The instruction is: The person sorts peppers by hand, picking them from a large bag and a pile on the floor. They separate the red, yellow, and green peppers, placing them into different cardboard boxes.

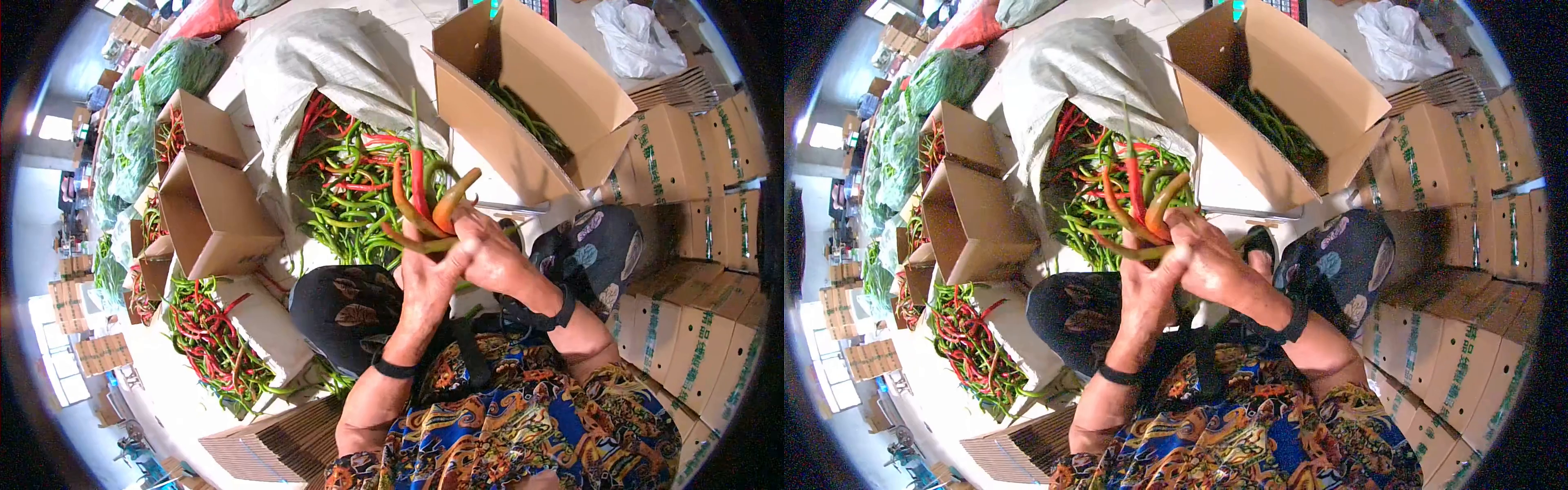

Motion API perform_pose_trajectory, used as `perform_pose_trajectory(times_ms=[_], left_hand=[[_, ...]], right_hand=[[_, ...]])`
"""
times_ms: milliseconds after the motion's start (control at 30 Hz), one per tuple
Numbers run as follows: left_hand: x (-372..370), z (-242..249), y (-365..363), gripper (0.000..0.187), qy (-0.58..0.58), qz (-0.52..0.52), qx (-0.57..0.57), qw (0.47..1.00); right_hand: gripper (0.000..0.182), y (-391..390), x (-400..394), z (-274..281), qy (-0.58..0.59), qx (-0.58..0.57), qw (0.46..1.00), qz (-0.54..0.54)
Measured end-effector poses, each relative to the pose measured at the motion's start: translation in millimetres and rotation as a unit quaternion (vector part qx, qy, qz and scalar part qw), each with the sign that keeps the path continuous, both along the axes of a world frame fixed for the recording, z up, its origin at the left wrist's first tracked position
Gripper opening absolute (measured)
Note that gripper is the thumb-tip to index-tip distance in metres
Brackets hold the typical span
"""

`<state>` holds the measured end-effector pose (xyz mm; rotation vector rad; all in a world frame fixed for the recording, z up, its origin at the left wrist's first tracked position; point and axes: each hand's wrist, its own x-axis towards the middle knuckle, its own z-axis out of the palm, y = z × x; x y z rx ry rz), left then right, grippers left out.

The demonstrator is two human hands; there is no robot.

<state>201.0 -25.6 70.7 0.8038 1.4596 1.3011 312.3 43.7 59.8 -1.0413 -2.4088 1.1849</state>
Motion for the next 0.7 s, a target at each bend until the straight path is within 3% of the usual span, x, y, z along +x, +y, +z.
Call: perform_pose_trajectory(times_ms=[33, 100, 133, 200, 267, 300, 333, 467, 500, 600, 700], left_hand=[[2.8, -1.2, 4.5, 0.06, -0.081, 0.041, 0.011, 0.996], [2.5, -13.5, 11.0, 0.041, -0.185, 0.108, -0.002, 0.977], [-2.5, -14.9, 17.2, 0.032, -0.231, 0.135, -0.035, 0.963], [-12.0, -37.5, 19.7, 0.028, -0.384, 0.197, -0.009, 0.902], [-25.4, -54.9, 14.4, 0.027, -0.489, 0.159, 0.033, 0.857], [-26.9, -53.8, 12.8, 0.029, -0.509, 0.158, 0.037, 0.845], [-27.9, -50.0, 11.1, 0.031, -0.529, 0.156, 0.042, 0.833], [-34.9, -34.5, 9.4, 0.037, -0.569, 0.085, 0.109, 0.811], [-37.8, -35.0, 8.3, 0.039, -0.577, 0.073, 0.12, 0.804], [-39.3, -27.3, 4.2, 0.047, -0.59, 0.068, 0.107, 0.798], [-37.9, -29.6, 0.8, 0.045, -0.575, 0.06, 0.107, 0.809]], right_hand=[[0.057, -1.0, 1.4, -7.5, 0.026, 0.047, 0.998, 0.029], [0.068, -6.3, 4.0, -4.9, 0.063, 0.01, 0.996, 0.058], [0.069, -15.0, 4.3, 1.3, 0.07, -0.004, 0.997, 0.019], [0.067, -21.0, 13.7, 17.9, 0.048, -0.009, 0.998, 0.051], [0.055, -18.4, 25.6, 51.6, 0.06, -0.105, 0.992, 0.024], [0.038, -19.6, 30.3, 56.7, 0.152, -0.137, 0.978, -0.036], [0.033, -15.5, 40.3, 69.7, 0.118, -0.14, 0.982, -0.054], [0.028, -6.2, 66.8, 93.0, 0.185, -0.341, 0.901, -0.193], [0.026, -3.8, 73.2, 87.9, 0.239, -0.324, 0.897, -0.184], [0.025, -3.8, 71.5, 85.0, 0.245, -0.272, 0.905, -0.216], [0.021, -4.1, 58.1, 82.8, 0.193, -0.296, 0.92, -0.171]])
